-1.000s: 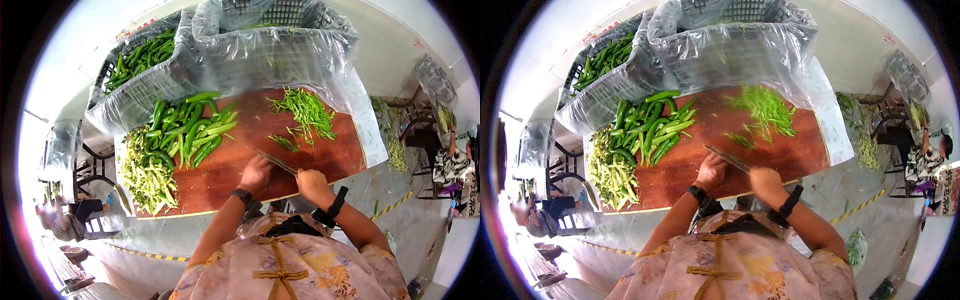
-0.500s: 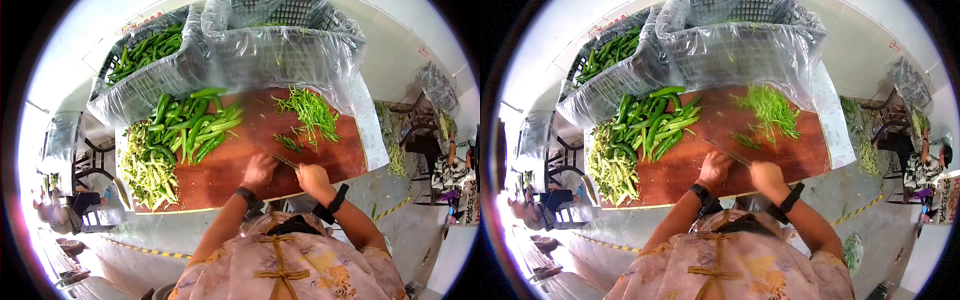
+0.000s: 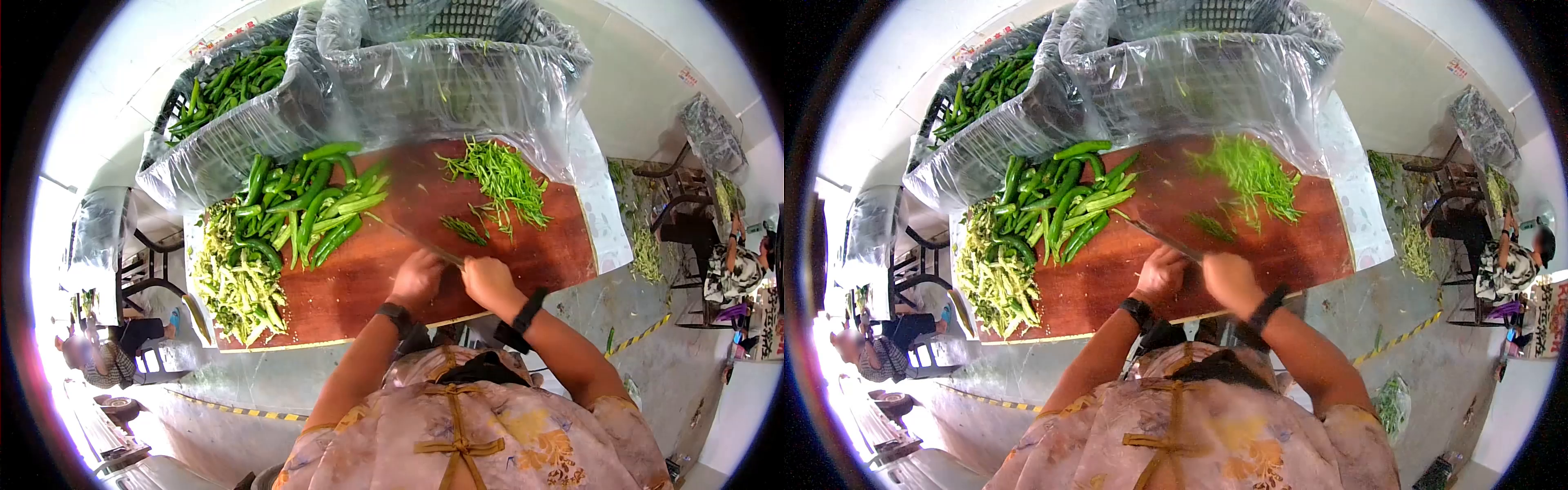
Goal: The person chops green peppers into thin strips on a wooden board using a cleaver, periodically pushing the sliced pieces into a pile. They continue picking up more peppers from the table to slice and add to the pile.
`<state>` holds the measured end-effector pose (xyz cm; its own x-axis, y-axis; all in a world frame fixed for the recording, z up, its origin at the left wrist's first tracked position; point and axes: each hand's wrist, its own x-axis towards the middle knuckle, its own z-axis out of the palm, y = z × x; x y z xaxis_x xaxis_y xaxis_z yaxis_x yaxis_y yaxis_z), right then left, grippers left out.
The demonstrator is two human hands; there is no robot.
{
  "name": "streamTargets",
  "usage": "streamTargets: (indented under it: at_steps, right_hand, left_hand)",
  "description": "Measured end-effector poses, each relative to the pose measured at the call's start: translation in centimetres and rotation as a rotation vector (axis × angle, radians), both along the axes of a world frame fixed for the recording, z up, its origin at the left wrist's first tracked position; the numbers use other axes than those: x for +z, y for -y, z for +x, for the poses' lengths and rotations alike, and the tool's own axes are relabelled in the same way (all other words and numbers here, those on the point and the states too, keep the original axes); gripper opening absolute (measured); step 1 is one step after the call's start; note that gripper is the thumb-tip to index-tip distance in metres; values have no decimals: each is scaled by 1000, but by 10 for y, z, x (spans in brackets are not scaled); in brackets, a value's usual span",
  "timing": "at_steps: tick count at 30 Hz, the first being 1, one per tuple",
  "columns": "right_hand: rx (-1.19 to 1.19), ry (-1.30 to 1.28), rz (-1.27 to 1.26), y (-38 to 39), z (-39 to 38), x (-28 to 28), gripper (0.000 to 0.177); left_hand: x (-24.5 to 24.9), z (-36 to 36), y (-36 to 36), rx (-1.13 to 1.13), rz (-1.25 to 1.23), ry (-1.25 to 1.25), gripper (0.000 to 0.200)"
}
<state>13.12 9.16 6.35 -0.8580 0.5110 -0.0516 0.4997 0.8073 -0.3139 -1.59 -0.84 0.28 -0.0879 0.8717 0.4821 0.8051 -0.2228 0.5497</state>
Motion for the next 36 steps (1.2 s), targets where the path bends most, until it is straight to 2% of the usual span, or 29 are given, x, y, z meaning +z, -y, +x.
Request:
streamTargets:
  at_steps: [2, 4, 5, 7, 11, 17, 24, 26, 29, 30, 33, 36]
  right_hand:
    - [-1, -27, 34, -9, -23, -7, 19]
    - [-27, -9, 47, -16, -36, -9, 20]
    - [-28, -115, 61, -18, -31, -8, 20]
    - [-73, -66, 27, -17, -17, 4, 20]
    - [-64, 67, -17, 5, 21, 24, 19]
    - [-93, 103, -21, 17, 40, 29, 18]
    - [-56, 111, -18, 16, 37, 25, 18]
    - [-53, 80, 0, 18, 27, 20, 18]
    - [-45, -22, 7, 11, -3, 4, 19]
    - [-41, 16, 12, 8, -10, 3, 21]
    - [-113, -7, 73, -1, -20, -1, 22]
    - [-147, -42, 4, -9, -12, 7, 23]
  left_hand:
    - [-2, -5, -2, -23, -30, 25, 29]
    - [4, -5, 0, 38, 47, -109, 27]
    - [6, -4, 1, 36, 43, -105, 27]
    - [9, 0, 3, 108, 39, -169, 26]
    - [13, -2, 1, 91, 22, -118, 26]
    - [16, -3, 8, 26, 4, -52, 28]
    - [12, -5, 9, 13, 31, -71, 31]
    - [11, -6, 6, 12, 34, -108, 32]
    - [15, -4, 7, -14, 41, -31, 32]
    - [14, -5, 9, -23, 3, -28, 32]
    - [13, -7, 7, -26, -19, -55, 32]
    - [9, -4, 11, -25, -8, -70, 33]
